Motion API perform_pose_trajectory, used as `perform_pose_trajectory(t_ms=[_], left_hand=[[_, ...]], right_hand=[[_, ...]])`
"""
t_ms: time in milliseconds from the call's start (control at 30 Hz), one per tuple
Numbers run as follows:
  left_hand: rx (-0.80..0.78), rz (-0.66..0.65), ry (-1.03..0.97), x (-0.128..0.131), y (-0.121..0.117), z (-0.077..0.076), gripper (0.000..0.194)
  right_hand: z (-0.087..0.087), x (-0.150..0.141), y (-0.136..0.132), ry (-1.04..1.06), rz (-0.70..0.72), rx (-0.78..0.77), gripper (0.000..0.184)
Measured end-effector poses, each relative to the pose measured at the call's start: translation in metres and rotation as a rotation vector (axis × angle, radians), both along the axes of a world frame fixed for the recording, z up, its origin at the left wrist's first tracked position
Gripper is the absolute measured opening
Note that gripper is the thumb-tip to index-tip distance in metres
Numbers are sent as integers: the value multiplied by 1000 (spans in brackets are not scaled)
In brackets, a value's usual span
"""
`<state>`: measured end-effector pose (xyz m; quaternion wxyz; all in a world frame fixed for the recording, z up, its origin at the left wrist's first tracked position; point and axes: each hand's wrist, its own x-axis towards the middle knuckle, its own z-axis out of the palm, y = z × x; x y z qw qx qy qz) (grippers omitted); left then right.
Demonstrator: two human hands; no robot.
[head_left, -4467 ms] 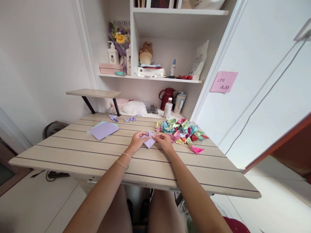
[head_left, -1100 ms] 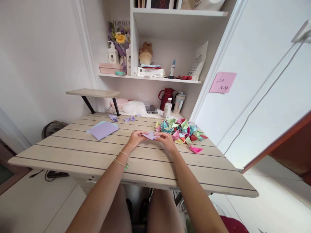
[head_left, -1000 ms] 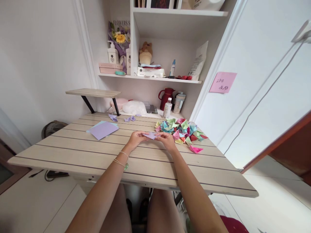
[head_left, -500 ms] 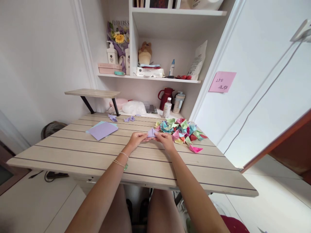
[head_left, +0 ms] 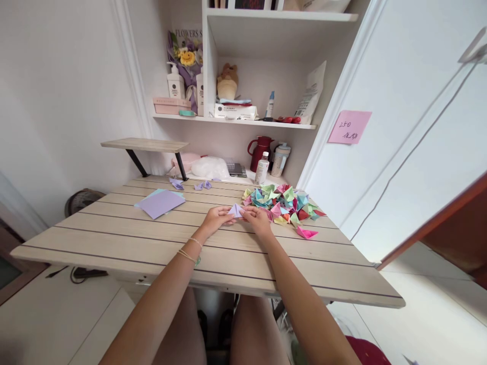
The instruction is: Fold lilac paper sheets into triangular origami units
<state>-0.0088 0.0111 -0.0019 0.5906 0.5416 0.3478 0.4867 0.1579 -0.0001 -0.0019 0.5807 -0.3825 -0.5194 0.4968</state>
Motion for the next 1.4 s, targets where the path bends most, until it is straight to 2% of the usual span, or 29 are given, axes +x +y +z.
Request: perform_pose_trajectory(t_ms=[333,533,633,767,933,1267,1400], left_hand=[[-5,-30,60,1,-3,1,25],[-21,-25,36,-3,0,2,26],[-44,-34,18,-2,0,1,28],[-75,-62,-16,-2,-1,2,27],[-104,-136,-65,-5,-4,5,33],[-114,-167,-103,-3,-1,-1,38],[-127,-161,-82,-3,1,-4,35]], right_hand=[[1,-5,-5,-49,53,-5,35],[1,-5,-7,-25,50,-15,48],[0,-5,-5,7,53,-36,45],[-2,-4,-2,49,57,-70,31],[-2,0,0,85,31,-87,23],[-4,8,2,154,-101,-72,36],[-3,8,3,161,-131,-62,36]])
